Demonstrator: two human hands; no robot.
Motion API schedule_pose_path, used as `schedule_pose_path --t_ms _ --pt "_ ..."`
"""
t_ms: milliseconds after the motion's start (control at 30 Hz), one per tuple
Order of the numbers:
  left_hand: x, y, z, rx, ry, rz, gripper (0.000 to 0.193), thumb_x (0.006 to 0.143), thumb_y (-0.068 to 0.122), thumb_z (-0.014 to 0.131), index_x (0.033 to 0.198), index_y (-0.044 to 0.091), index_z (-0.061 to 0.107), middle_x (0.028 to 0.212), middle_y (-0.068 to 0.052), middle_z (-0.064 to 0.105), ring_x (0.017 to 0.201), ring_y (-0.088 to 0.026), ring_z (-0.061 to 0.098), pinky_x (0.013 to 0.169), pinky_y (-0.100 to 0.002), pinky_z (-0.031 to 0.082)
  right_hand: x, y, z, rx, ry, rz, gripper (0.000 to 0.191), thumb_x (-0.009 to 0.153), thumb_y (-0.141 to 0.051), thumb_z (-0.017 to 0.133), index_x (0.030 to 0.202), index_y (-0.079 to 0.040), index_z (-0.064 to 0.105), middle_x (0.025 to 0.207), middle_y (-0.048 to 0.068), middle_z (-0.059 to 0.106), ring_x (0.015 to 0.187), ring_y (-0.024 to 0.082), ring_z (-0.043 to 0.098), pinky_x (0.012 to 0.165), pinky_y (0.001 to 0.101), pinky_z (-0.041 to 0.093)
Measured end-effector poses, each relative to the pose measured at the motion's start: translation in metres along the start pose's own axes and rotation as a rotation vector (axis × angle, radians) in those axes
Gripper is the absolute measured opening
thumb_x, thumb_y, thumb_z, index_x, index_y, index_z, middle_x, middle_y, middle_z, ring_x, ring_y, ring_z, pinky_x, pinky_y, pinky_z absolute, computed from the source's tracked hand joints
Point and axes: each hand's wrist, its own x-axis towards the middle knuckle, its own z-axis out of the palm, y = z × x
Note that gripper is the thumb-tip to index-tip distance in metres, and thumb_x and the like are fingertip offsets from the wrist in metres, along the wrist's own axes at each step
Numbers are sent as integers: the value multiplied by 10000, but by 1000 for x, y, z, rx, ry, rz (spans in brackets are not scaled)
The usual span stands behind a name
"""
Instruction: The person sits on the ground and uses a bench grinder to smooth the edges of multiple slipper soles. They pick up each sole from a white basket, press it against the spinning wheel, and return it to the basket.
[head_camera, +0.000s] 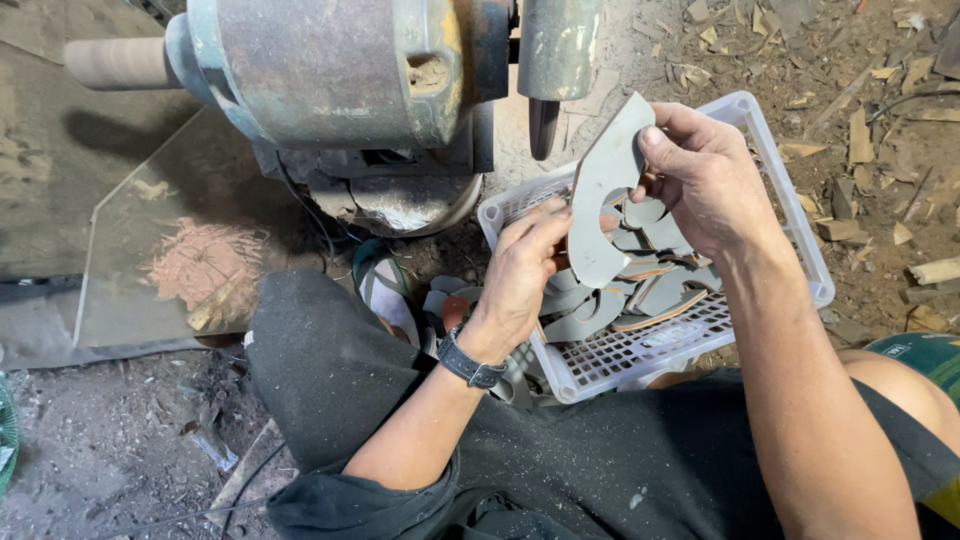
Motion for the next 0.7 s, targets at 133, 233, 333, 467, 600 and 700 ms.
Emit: schedule_pose_path --t_ms 133,233,333,467,600,700 --pt "6 -10 -2 164 0 94 304 1031 109 592 1288 -45 648 1182 -114 742 1048 -133 685 945 -304 556 2 3 1 35 -29 -8 289 1048 -104 607 1303 25 655 970 40 683 776 115 608 713 262 499" --pt "9 -17 -5 320 64 210 280 1017 90 621 1264 -32 668 1156 -94 761 1043 -100 678 943 -278 542 5 8 2 2 -48 -12 285 1036 -74 628 1306 16 643 992 31 682 798 102 610 731 256 510" --pt "8 -21 -9 533 151 290 268 1003 88 628 1244 -12 690 1108 -82 778 1005 -76 667 910 -260 534 7 12 4 -12 -71 -17 272 1021 -47 641 1289 3 627 1002 23 679 837 93 624 766 270 541" --pt "11 -22 -13 588 181 306 245 1011 112 621 1217 -2 690 1085 -69 780 991 -77 676 897 -258 535 9 14 7 20 -82 -29 245 1019 -34 643 1263 -9 631 974 15 656 850 98 638 790 294 576" --pt "19 -22 -16 434 160 288 219 1046 154 620 1171 -8 701 1063 -64 765 1007 -97 664 935 -267 520 10 15 12 -15 -54 -55 187 1015 -19 648 1198 -6 614 950 36 666 821 105 636 756 291 576" --pt "21 -21 -18 466 185 277 224 1046 175 613 1147 -1 708 1040 -55 761 1002 -102 658 940 -270 513 10 16 15 -56 -31 -87 176 1014 -7 653 1185 2 614 943 43 666 808 106 631 740 289 568"
